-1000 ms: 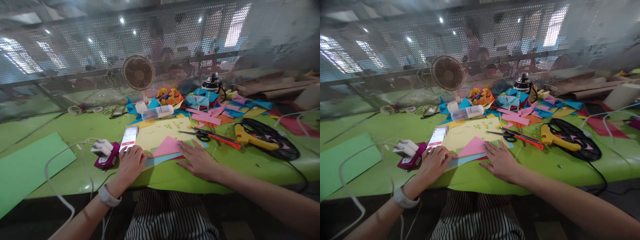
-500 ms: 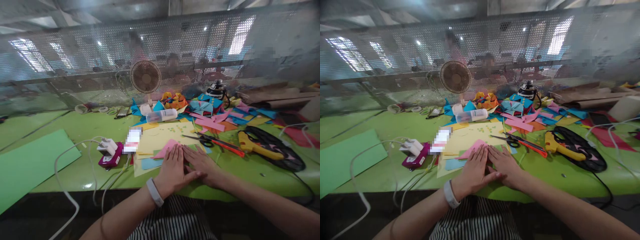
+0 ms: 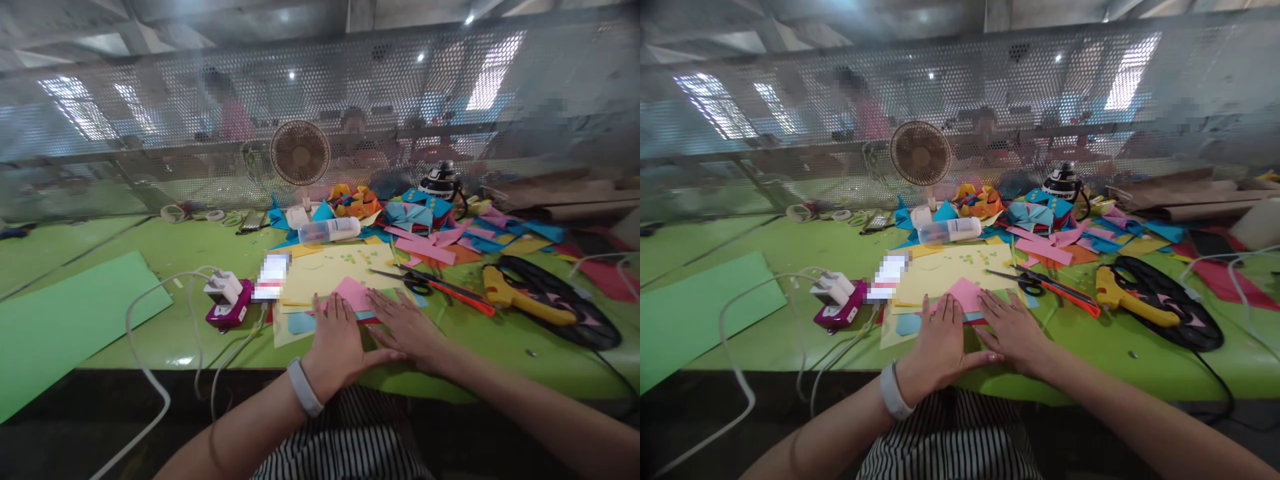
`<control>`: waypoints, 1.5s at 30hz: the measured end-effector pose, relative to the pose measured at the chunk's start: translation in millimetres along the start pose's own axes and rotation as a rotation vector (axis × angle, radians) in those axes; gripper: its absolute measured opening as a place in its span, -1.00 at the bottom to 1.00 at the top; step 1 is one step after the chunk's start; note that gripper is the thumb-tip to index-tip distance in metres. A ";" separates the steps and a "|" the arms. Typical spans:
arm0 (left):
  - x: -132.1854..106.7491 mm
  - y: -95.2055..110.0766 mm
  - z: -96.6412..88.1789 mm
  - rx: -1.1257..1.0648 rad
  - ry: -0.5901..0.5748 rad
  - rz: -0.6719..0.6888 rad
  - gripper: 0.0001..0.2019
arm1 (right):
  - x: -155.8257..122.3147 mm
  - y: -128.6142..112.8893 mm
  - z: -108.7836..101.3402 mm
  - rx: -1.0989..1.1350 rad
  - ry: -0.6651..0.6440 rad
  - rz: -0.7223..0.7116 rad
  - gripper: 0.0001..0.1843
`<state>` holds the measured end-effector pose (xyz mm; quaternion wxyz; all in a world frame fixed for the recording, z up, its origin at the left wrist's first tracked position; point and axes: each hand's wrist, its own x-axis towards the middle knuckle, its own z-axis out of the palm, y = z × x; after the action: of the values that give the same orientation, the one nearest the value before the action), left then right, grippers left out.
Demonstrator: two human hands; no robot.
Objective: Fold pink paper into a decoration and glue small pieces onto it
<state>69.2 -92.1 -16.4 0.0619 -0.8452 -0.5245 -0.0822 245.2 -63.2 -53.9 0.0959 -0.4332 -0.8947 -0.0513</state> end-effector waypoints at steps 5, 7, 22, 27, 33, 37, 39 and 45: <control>-17.2 -15.1 -2.4 0.077 -0.002 -0.103 0.15 | 0.4 -4.3 -9.1 0.043 -0.036 0.029 -0.32; -23.7 -20.4 -1.5 0.103 -0.001 -0.141 0.14 | 0.2 -4.7 -9.2 0.056 -0.048 0.035 -0.30; -17.9 -24.9 2.9 -0.059 0.047 0.095 -0.02 | -0.2 -3.4 -10.5 0.039 -0.031 0.013 -0.38; -15.3 -24.7 14.2 -0.159 -0.044 0.089 -0.01 | 5.3 -11.2 -16.6 -0.033 0.010 -0.014 -0.40; -13.8 -26.1 11.8 -0.168 -0.064 0.100 0.01 | 18.6 -25.2 -11.5 -0.048 0.013 -0.111 -0.43; -11.9 -26.6 7.3 -0.148 -0.088 0.100 0.00 | 11.3 -19.9 -14.8 -0.054 0.042 -0.102 -0.42; -11.6 -26.9 6.5 -0.141 -0.099 0.104 0.00 | 2.0 -11.9 -19.4 -0.063 0.036 -0.070 -0.43; -10.7 -26.2 7.1 -0.132 -0.099 0.094 0.04 | -33.6 19.1 -22.7 -0.116 0.028 0.057 -0.42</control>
<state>41.6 -88.6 -25.0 -0.0163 -0.8741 -0.4801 -0.0719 283.5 -81.0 -38.8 0.0844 -0.4627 -0.8761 -0.1063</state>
